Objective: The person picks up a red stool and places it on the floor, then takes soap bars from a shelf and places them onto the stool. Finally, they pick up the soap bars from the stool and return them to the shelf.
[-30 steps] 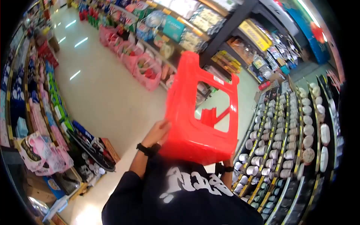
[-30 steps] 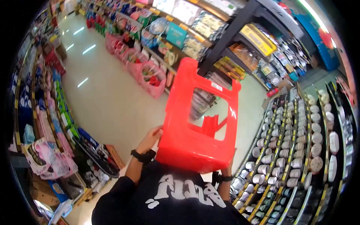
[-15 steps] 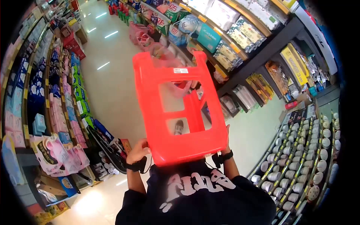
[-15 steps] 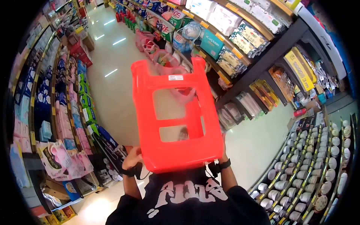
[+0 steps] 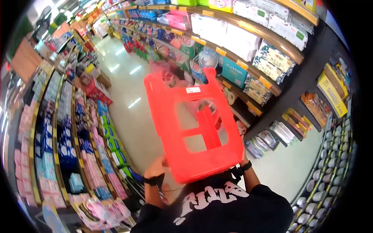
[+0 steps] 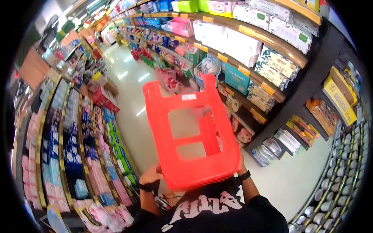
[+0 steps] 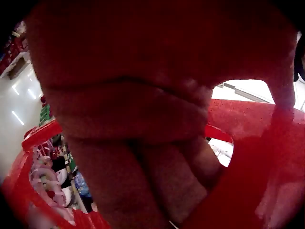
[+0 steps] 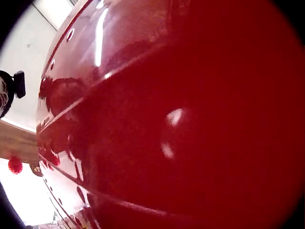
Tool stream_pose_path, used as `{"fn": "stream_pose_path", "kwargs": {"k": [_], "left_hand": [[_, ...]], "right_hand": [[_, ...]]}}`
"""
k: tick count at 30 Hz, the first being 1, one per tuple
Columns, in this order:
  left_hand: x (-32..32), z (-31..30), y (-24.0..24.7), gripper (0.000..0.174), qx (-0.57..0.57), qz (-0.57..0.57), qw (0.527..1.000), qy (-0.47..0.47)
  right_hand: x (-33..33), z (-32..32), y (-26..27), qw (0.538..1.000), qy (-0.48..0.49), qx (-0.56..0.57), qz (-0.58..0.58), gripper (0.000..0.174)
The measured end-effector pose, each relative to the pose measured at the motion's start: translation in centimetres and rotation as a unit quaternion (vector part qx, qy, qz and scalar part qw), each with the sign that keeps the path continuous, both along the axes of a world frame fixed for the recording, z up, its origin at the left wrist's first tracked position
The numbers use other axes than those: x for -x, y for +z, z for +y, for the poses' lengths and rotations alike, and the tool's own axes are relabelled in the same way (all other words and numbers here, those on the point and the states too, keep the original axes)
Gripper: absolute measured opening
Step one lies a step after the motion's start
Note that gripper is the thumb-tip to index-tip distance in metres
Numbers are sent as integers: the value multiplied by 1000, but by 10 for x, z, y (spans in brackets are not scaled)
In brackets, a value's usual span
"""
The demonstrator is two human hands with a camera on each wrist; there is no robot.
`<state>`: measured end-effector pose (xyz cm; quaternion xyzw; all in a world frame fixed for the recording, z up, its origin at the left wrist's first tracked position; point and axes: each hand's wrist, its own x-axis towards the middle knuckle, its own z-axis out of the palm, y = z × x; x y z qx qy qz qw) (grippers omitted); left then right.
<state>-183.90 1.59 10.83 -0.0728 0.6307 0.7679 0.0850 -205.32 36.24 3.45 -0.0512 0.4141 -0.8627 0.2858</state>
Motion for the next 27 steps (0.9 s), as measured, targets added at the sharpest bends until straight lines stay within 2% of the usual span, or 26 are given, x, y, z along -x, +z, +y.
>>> {"fn": "stream_pose_path", "kwargs": {"k": [1,3,6,9,10,11,13,14,17,18,21,22,23,24,26,27], "left_hand": [[11,-12,1,75,2,-16,1000,-11],[21,-31,2,64,27,-23,999,32],[32,-54,-1,56,42,-38,995,87],[31,-88,-26,50,83,-71,985,137],[24,-106,-51,49,97,-101,978,156],[28,-128,-64,48,114,-130,969,176],[44,-144,-32,48,85,-104,967,216],[50,-156,-20,49,70,-91,966,233],[45,-227,-64,53,92,-146,918,356],[45,-250,-61,55,96,-123,926,343],[45,-305,-37,57,76,-39,953,290],[46,-325,-31,56,58,-3,965,255],[43,-342,-25,56,43,29,974,219],[42,-349,-22,58,81,19,958,273],[44,-388,-39,57,85,7,961,265],[41,-410,-52,57,91,-3,961,260]], "right_hand": [[12,-13,-4,1000,-3,12,-7,61],[40,-30,-39,979,81,158,-98,55],[62,-66,-63,1000,13,8,-23,51],[84,-115,-69,985,33,91,-142,49],[89,-135,-52,987,47,87,-130,49],[95,-157,-34,992,56,32,-110,50],[105,-200,-7,992,67,-78,-71,53],[113,-222,-20,991,63,-112,28,59],[128,-287,-15,994,98,-37,-20,60],[116,-309,37,992,115,10,-55,58],[135,-363,-14,975,90,-120,165,49],[128,-378,5,965,71,-152,200,40],[137,-396,-28,970,68,-132,193,39],[152,-414,-84,975,62,-110,184,38],[146,-443,-55,904,61,-216,362,39],[144,-459,-40,881,49,-237,407,39]]}}
